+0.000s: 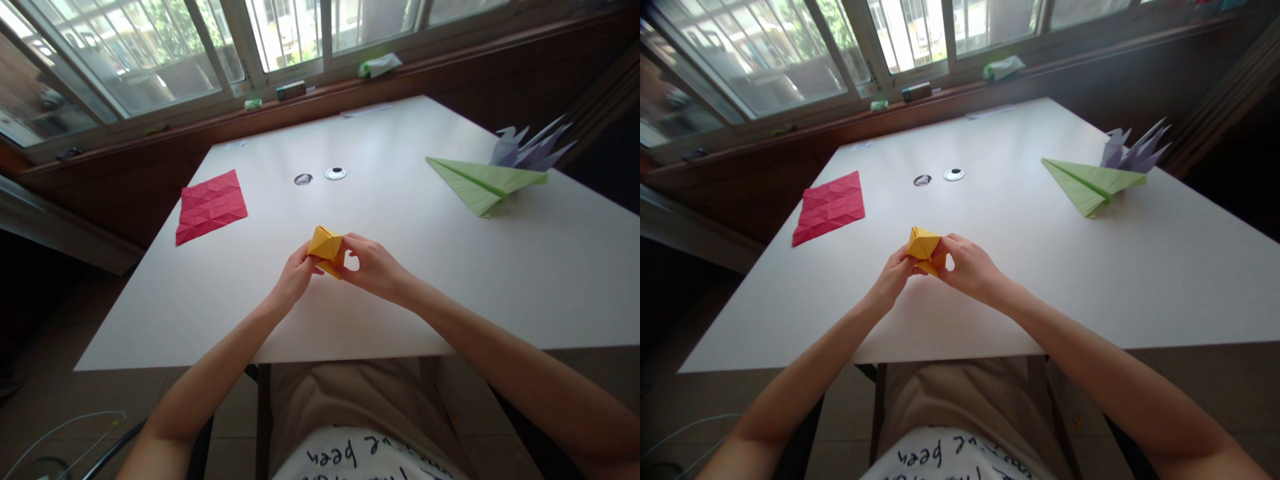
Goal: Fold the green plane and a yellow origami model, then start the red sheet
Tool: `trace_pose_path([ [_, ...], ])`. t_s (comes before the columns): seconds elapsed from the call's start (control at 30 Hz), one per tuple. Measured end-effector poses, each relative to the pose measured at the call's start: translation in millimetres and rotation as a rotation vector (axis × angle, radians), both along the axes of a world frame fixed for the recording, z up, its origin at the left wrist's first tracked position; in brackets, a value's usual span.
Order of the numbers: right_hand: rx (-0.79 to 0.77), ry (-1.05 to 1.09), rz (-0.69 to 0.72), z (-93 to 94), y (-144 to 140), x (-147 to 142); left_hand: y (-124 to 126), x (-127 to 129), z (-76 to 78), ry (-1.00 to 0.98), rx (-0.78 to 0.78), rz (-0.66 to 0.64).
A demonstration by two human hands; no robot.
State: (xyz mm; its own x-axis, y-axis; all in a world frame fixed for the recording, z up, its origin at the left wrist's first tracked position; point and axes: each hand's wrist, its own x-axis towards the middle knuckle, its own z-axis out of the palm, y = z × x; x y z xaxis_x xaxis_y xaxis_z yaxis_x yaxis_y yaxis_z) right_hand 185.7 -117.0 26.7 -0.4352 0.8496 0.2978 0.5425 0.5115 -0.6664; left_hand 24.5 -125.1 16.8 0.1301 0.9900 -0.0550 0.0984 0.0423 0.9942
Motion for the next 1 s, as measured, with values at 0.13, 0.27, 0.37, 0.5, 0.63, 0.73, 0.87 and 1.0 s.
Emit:
trace_pose_path([
  [0.13,-0.043,0.053,0.031,3.1,-0.1,0.2,-1.1,0.4,2.1,-0.041,-0.010,-0.007],
  [0.27,-0.040,0.075,0.046,8.8,-3.6,0.7,-1.6,0.3,4.1,-0.061,-0.013,0.014],
  [0.37,-0.053,0.105,0.041,13.0,-6.1,1.1,-1.6,0.2,4.6,-0.080,-0.031,0.012],
  [0.5,-0.027,0.122,-0.072,13.0,-5.9,0.5,-1.8,0.9,4.6,-0.096,-0.060,-0.006],
  [0.63,-0.021,0.142,-0.184,7.9,-2.5,-0.2,-0.8,2.2,1.1,-0.108,-0.059,-0.024],
  [0.73,-0.031,0.162,-0.210,5.7,-0.8,0.5,1.2,1.8,-3.5,-0.065,-0.001,-0.019],
  [0.87,-0.016,0.128,-0.212,6.4,-1.9,0.4,1.8,-0.9,-4.3,0.010,0.082,0.062],
  [1.0,0.064,0.092,-0.211,5.6,-4.1,-1.8,-2.3,-2.0,0.9,0.098,0.127,0.051],
])
